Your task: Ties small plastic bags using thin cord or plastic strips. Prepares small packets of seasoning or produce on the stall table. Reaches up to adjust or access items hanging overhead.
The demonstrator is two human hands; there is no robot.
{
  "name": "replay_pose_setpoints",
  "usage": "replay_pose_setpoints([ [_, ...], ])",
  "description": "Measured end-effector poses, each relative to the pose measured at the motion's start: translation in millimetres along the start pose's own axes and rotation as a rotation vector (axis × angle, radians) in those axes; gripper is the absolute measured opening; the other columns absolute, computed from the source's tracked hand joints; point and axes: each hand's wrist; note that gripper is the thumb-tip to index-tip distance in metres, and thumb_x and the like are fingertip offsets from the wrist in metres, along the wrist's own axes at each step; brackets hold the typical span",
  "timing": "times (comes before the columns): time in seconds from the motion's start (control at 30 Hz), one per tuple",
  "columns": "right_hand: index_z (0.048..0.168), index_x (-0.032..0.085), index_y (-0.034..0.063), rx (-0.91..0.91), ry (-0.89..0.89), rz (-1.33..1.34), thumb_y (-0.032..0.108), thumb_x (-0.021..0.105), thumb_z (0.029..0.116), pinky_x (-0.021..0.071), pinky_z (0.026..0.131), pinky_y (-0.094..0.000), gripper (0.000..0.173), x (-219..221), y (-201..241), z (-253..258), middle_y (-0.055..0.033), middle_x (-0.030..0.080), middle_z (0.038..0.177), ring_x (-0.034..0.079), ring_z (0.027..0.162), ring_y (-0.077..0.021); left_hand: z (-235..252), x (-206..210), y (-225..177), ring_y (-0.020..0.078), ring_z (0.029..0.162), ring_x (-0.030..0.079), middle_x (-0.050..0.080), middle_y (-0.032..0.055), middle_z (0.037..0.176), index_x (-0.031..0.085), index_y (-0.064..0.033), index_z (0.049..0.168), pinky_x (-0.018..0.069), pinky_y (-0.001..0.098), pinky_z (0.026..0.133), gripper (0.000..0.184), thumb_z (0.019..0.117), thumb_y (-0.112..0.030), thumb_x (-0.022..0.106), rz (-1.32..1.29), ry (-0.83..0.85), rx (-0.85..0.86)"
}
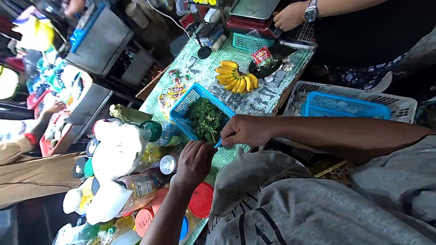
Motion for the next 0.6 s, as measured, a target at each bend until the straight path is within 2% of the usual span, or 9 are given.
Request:
replay_pose_setpoints([
  [0.1,0.090,0.070,0.0063,-0.047,0.117,-0.245,0.023,0.053,0.1073,0.0462,0.063,-0.0363,0.029,9.4,-7.7,3.5,-0.0028,0.059,0.073,0.056,0.067,-0.0136,-2.9,-3.5,-3.5,0.0193,0.076,0.067,0.067,0.0058,0.078,0.067,-0.0073,0.089,0.0569,0.0327,0.074,0.023,0.1041,-0.021,0.056,0.004,0.180,-0.023],
  [0.17,0.091,0.070,0.0050,-0.120,0.205,-0.332,0.021,0.054,0.1066,0.0481,0.067,-0.0409,0.027,11.9,-7.1,3.3,-0.0058,0.062,0.076,0.059,0.071,-0.0184,-1.2,-13.3,-7.8,0.0176,0.080,0.069,0.069,0.0044,0.082,0.070,-0.0086,0.091,0.0577,0.0326,0.077,0.023,0.1041,-0.023,0.057,-0.084,0.318,-0.066],
  [0.23,0.094,0.071,0.0044,-0.153,0.236,-0.355,0.021,0.054,0.1068,0.0485,0.068,-0.0401,0.027,10.3,-4.5,5.1,-0.0064,0.063,0.078,0.061,0.074,-0.0183,1.1,-20.9,-10.2,0.0152,0.081,0.068,0.070,0.0029,0.084,0.073,-0.0101,0.097,0.0573,0.0322,0.078,0.022,0.1038,-0.025,0.059,-0.150,0.371,-0.121],
  [0.3,0.099,0.073,0.0050,-0.151,0.220,-0.332,0.020,0.053,0.1074,0.0498,0.070,-0.0361,0.027,8.1,-3.7,8.0,-0.0051,0.067,0.082,0.062,0.076,-0.0145,3.0,-23.7,-11.0,0.0130,0.080,0.068,0.071,0.0023,0.088,0.076,-0.0127,0.112,0.0575,0.0307,0.077,0.023,0.1029,-0.027,0.061,-0.170,0.372,-0.158],
  [0.33,0.098,0.073,0.0056,-0.153,0.211,-0.326,0.020,0.053,0.1075,0.0489,0.069,-0.0342,0.026,7.1,-3.4,9.3,-0.0039,0.066,0.082,0.061,0.075,-0.0128,3.2,-23.5,-11.1,0.0121,0.079,0.067,0.070,0.0023,0.089,0.076,-0.0137,0.115,0.0574,0.0294,0.076,0.024,0.1029,-0.027,0.061,-0.176,0.367,-0.166],
  [0.4,0.098,0.073,0.0068,-0.174,0.200,-0.341,0.021,0.054,0.1072,0.0487,0.068,-0.0322,0.026,7.2,-3.7,9.7,-0.0024,0.066,0.081,0.060,0.074,-0.0111,2.2,-21.6,-13.7,0.0122,0.080,0.067,0.070,0.0028,0.089,0.077,-0.0135,0.115,0.0574,0.0289,0.075,0.023,0.1026,-0.022,0.060,-0.178,0.367,-0.160],
  [0.47,0.098,0.075,0.0078,-0.222,0.220,-0.377,0.022,0.057,0.1058,0.0506,0.071,-0.0343,0.024,10.4,-6.5,8.4,-0.0026,0.068,0.081,0.063,0.077,-0.0126,2.2,-21.5,-16.9,0.0124,0.081,0.068,0.071,0.0028,0.089,0.078,-0.0120,0.110,0.0573,0.0291,0.077,0.021,0.1019,-0.017,0.059,-0.220,0.415,-0.133],
  [0.6,0.093,0.077,0.0087,-0.284,0.366,-0.406,0.017,0.065,0.0998,0.0516,0.070,-0.0455,0.016,24.3,-7.8,4.4,-0.0056,0.069,0.079,0.066,0.076,-0.0212,7.9,-18.6,-16.7,0.0112,0.078,0.066,0.069,0.0031,0.086,0.077,-0.0075,0.097,0.0556,0.0282,0.074,0.018,0.1009,-0.013,0.061,-0.490,0.679,-0.083],
])
Point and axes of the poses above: each hand's wrist, its own z-axis towards the middle knuckle, its own x-axis out of the palm, y = z × x
